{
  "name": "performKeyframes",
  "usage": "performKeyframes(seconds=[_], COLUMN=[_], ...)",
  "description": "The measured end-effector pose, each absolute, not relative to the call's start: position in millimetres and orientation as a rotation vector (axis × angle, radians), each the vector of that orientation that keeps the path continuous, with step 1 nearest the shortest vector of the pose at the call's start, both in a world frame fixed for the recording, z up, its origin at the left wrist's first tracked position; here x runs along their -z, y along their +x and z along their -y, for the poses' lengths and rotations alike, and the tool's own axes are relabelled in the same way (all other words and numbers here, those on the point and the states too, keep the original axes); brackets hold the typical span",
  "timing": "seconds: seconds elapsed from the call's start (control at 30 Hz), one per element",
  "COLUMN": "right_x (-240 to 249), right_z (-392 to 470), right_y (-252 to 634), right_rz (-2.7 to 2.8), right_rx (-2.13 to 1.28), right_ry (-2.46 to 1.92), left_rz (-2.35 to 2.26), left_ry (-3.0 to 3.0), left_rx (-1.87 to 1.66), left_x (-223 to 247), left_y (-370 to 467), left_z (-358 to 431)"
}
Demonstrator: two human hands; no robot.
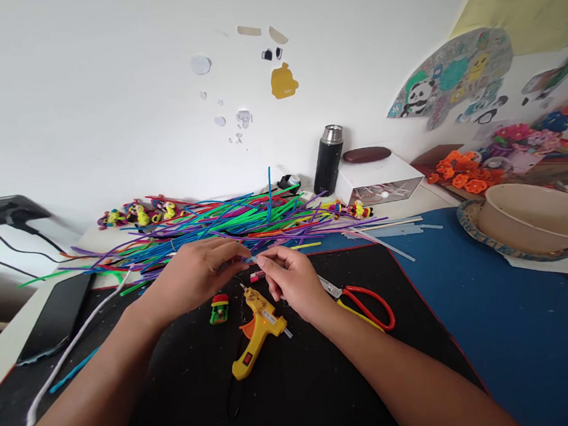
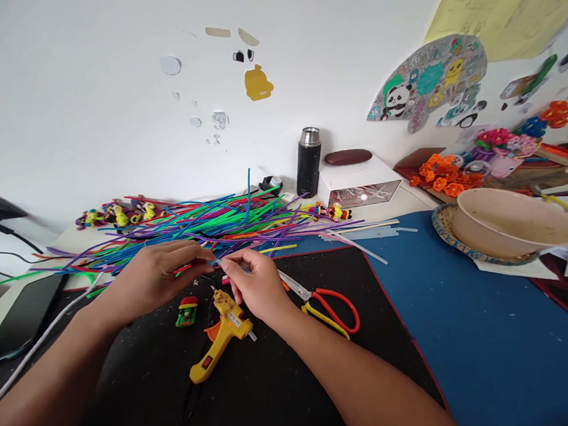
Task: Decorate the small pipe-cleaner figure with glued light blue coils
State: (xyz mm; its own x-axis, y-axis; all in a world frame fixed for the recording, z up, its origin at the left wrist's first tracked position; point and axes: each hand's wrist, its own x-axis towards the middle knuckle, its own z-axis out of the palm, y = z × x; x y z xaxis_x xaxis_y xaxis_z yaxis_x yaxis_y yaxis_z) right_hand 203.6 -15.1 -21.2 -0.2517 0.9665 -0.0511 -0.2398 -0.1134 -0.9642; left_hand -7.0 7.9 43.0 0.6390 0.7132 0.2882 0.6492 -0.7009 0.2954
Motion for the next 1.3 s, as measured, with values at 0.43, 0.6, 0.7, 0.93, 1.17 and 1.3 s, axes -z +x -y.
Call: performKeyframes(seconds=[0.43,0.6,0.7,0.93,1.17,1.3], right_x=[21,22,22,21,28,29], right_z=[16,17,17,18,22,22], right_y=[203,202,202,203,201,202], right_rz=[1.185,1.212,1.22,1.246,1.364,1.43], right_rx=[-1.538,-1.497,-1.483,-1.465,-1.271,-1.18], right_ry=[-0.962,-0.951,-0.953,-0.97,-1.001,-1.001], left_rz=[-1.288,-1.322,-1.285,-1.254,-1.253,-1.234], left_ry=[2.115,1.995,1.963,1.897,1.857,1.815], left_rx=[-0.489,-0.496,-0.473,-0.421,-0.448,-0.476], left_x=[-49,-47,-46,-46,-48,-48], left_y=[-2,0,0,1,3,4], left_z=[-4,-7,-8,-9,-10,-11])
